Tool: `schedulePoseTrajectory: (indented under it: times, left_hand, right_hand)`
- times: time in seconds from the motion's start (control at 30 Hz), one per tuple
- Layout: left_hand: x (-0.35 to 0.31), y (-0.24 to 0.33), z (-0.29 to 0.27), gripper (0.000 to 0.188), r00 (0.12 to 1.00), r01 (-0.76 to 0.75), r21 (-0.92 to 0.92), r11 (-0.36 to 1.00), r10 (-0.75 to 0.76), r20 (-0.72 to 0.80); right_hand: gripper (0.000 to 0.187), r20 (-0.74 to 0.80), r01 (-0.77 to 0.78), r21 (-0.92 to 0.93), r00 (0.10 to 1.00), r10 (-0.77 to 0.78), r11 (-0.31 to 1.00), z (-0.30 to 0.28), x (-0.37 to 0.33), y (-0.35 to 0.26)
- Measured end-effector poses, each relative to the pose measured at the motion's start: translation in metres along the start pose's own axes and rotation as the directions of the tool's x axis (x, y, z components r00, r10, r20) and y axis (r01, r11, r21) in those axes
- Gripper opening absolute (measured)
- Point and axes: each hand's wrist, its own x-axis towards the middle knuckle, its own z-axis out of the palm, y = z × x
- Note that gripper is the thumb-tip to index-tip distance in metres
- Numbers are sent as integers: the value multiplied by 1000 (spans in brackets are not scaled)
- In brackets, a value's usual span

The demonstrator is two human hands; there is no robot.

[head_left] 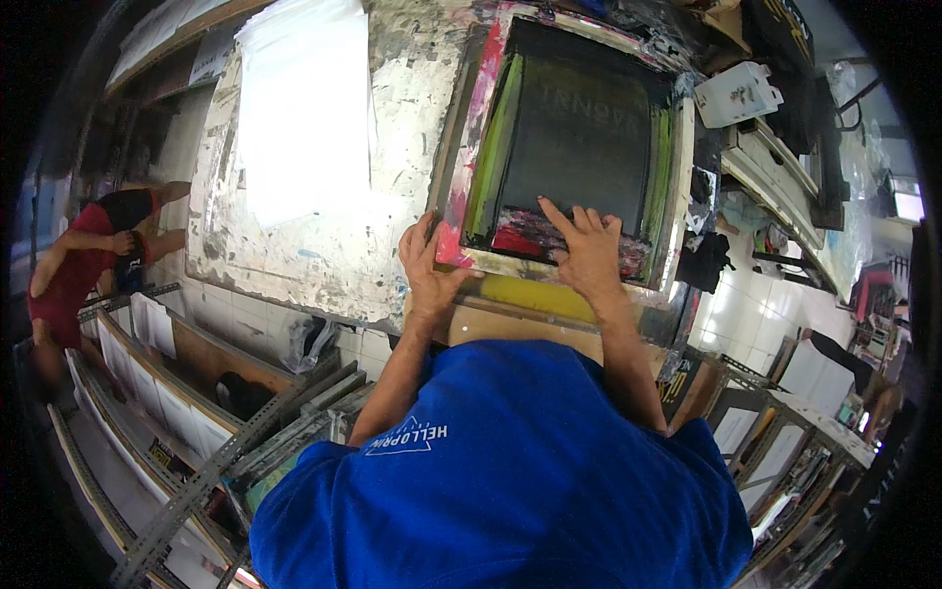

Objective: The person performs screen printing on sheets of paper. They place a blank sheet on the base, lower the printing screen, and use a squeegee to spread ink across the mesh. Afterward, they lift the screen, remove the printed sheet, and place it on a stack.

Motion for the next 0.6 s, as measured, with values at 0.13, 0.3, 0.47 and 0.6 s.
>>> schedulePoseTrajectory:
  times: [0.13,0.3,0.47,0.6]
  left_hand:
    - [-2,4,-2,85,998,27,104,994,-32,49]
    - [-3,3,-7,82,995,51,116,992,-61,82]
    - [-4,5,-8,80,992,77,97,992,-86,94]
    - [-5,4,-8,82,991,92,41,995,-95,94]
  right_hand:
    - [79,-99,-41,-12,994,40,999,29,17,19]
    - [80,-229,1,-54,973,-14,999,27,91,61]
    - [78,-380,17,-170,921,-82,985,18,176,111]
    - [82,-404,44,-209,906,-128,977,10,234,146]
